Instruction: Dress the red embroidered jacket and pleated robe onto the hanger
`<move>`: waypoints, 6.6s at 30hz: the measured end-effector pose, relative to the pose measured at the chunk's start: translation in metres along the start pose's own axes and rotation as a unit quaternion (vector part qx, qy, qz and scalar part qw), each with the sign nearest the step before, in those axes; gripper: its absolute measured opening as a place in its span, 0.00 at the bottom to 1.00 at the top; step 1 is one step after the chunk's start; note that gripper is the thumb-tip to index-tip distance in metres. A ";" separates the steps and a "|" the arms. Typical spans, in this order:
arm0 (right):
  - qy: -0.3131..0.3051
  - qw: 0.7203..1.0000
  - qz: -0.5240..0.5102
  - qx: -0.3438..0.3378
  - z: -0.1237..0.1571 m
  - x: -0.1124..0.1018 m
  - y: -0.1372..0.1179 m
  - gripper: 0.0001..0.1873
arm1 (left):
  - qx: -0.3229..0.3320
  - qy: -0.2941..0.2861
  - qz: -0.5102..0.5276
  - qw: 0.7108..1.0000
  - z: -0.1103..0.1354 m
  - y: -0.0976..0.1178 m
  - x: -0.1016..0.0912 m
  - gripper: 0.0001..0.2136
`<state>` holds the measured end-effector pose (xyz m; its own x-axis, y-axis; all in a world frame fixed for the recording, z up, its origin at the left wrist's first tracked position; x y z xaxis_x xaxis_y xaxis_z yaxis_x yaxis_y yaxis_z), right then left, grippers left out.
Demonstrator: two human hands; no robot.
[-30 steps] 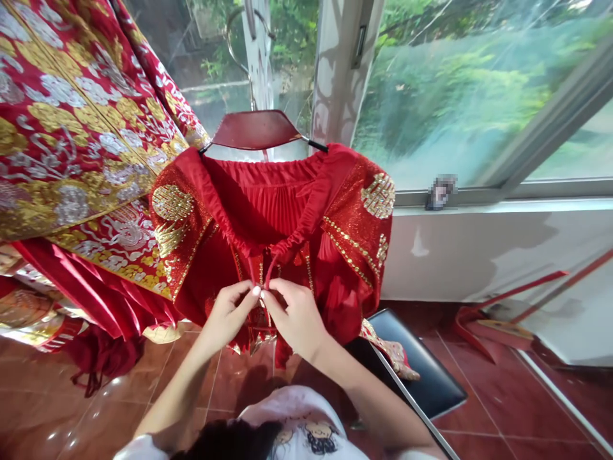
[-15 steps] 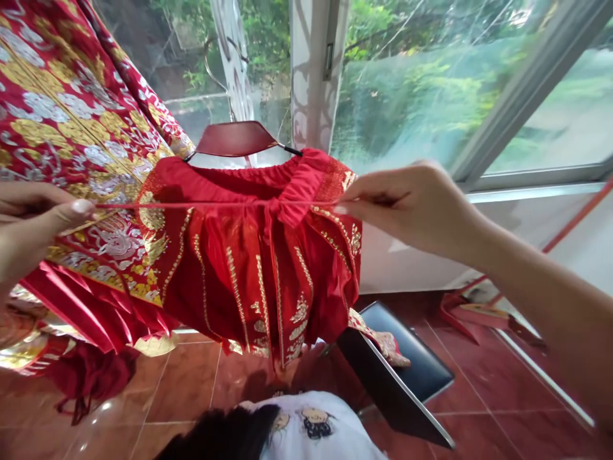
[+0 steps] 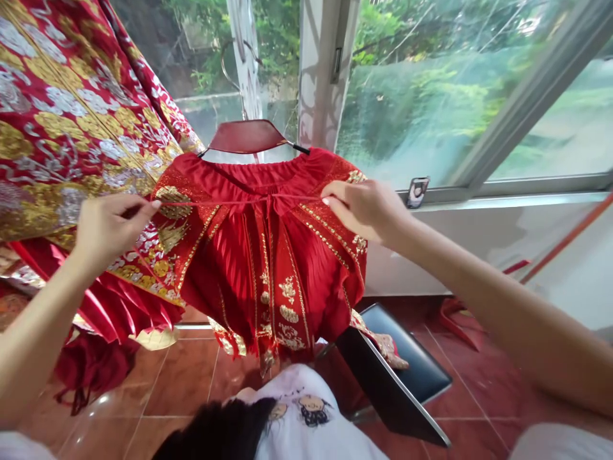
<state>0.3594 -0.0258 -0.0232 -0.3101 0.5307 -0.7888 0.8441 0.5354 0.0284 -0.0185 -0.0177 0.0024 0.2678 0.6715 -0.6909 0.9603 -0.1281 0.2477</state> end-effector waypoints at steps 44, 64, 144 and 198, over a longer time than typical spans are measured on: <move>-0.144 0.957 -0.251 0.030 -0.054 0.007 -0.012 0.12 | 0.147 -0.307 0.143 0.929 -0.017 0.099 0.030 0.08; 0.064 0.986 -0.113 -0.105 -0.075 0.032 -0.074 0.34 | 0.068 -0.116 0.445 0.885 -0.013 0.149 0.072 0.05; -0.020 0.987 -0.132 -0.086 -0.102 0.043 -0.094 0.20 | 0.099 -0.028 0.130 0.986 -0.053 0.057 0.026 0.19; -0.045 0.998 0.001 -0.052 -0.145 0.065 -0.115 0.16 | 0.035 -0.072 0.217 0.973 -0.083 0.053 0.057 0.21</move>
<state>0.1784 0.0423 0.0114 -0.2641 0.4729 -0.8406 0.7927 0.6029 0.0901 0.0412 0.0739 0.0326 0.6532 0.4342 -0.6204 0.7554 -0.4306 0.4939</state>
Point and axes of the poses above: each hand's wrist, its own z-axis away from the middle knuckle, its own x-axis out of the palm, y = z × x, the point moved 8 cm from there along -z, towards the middle knuckle, and after that the axes turned 14 degrees about -x, right-handed, at the moved point
